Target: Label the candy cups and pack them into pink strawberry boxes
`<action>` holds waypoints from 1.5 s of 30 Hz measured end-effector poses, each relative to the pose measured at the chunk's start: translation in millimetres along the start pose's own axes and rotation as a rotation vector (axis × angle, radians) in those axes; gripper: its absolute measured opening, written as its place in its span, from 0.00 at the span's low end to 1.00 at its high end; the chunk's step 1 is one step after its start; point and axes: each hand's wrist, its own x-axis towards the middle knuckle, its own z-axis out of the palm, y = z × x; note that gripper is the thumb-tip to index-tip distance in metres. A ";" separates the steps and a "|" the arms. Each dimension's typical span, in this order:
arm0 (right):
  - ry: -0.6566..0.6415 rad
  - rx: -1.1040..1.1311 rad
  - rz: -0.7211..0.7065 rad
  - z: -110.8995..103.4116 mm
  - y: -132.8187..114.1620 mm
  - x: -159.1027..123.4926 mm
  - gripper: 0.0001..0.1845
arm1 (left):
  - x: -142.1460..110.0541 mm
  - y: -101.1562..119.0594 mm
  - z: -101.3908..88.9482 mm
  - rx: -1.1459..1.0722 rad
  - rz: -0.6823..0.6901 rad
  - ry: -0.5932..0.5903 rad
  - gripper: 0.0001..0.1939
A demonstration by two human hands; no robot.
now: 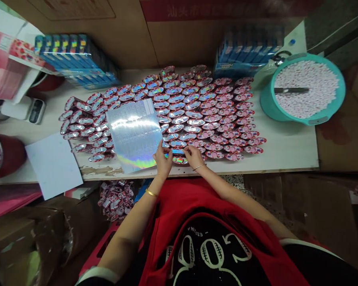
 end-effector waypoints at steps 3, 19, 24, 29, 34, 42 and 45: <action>-0.024 -0.113 -0.025 -0.7 1.8 0.3 0.10 | 2.2 -2.6 5.1 0.061 0.030 -0.012 0.35; 0.013 -0.260 -0.098 -7.4 -6.3 -4.6 0.25 | 5.8 1.3 -7.1 0.108 0.186 0.130 0.22; 0.165 0.012 0.008 -11.2 -0.3 -11.6 0.28 | -2.0 14.7 -12.6 -0.041 0.178 0.151 0.13; 0.046 -0.248 -0.151 -6.2 -16.6 7.8 0.28 | 16.6 11.4 -5.5 -0.063 0.109 0.222 0.07; -0.133 -0.367 -0.319 8.5 -32.3 43.2 0.36 | 30.1 8.2 -7.5 -0.046 0.167 0.219 0.05; -0.177 -0.482 -0.360 22.8 -20.3 41.3 0.34 | 52.9 -5.5 -11.3 -0.141 -0.037 0.333 0.04; -0.208 -0.530 -0.355 24.3 -18.4 37.6 0.34 | 63.6 -12.6 -13.2 -0.194 -0.067 0.374 0.05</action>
